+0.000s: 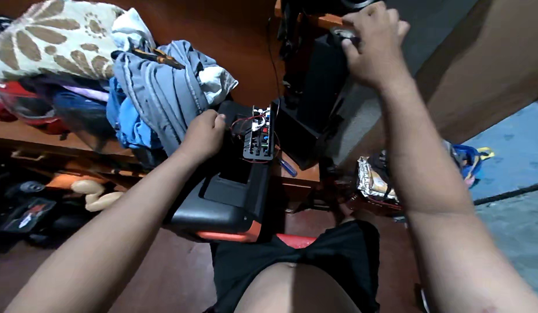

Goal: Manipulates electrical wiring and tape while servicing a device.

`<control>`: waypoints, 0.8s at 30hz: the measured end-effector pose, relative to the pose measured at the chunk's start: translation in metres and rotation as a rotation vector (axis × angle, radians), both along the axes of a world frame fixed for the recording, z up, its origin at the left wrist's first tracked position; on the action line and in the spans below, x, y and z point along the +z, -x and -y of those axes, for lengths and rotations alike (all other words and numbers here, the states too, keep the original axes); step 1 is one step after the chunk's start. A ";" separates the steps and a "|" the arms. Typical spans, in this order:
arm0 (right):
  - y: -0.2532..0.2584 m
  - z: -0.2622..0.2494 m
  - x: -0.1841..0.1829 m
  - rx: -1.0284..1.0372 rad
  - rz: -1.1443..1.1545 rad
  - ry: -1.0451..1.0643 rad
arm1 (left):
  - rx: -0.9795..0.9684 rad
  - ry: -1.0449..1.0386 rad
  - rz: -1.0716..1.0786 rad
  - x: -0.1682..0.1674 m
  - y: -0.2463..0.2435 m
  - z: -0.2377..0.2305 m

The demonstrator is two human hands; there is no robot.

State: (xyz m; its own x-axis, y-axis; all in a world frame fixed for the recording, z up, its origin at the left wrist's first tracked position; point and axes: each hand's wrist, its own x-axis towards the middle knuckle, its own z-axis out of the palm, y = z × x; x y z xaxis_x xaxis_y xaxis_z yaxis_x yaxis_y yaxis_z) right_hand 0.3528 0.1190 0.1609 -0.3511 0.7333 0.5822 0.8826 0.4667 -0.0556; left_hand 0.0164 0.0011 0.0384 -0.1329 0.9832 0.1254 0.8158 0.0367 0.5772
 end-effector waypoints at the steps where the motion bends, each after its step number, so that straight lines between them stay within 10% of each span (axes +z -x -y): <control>1: -0.008 -0.007 0.003 0.008 0.015 0.075 | -0.005 -0.016 0.002 -0.001 0.001 -0.001; 12: -0.015 -0.007 -0.003 0.098 0.000 -0.005 | -0.003 -0.129 0.236 -0.012 0.011 -0.005; 24: 0.092 0.040 -0.070 0.428 0.011 -0.249 | 0.024 -0.100 0.113 -0.011 0.013 -0.007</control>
State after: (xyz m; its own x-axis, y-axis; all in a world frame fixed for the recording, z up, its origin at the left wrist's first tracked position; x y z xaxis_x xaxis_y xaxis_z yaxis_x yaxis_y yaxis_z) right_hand 0.2609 0.0795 0.0912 -0.5975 0.3612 0.7159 0.6086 0.7856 0.1116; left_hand 0.0031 0.0077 0.0271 -0.1746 0.9629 0.2060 0.7452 -0.0075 0.6668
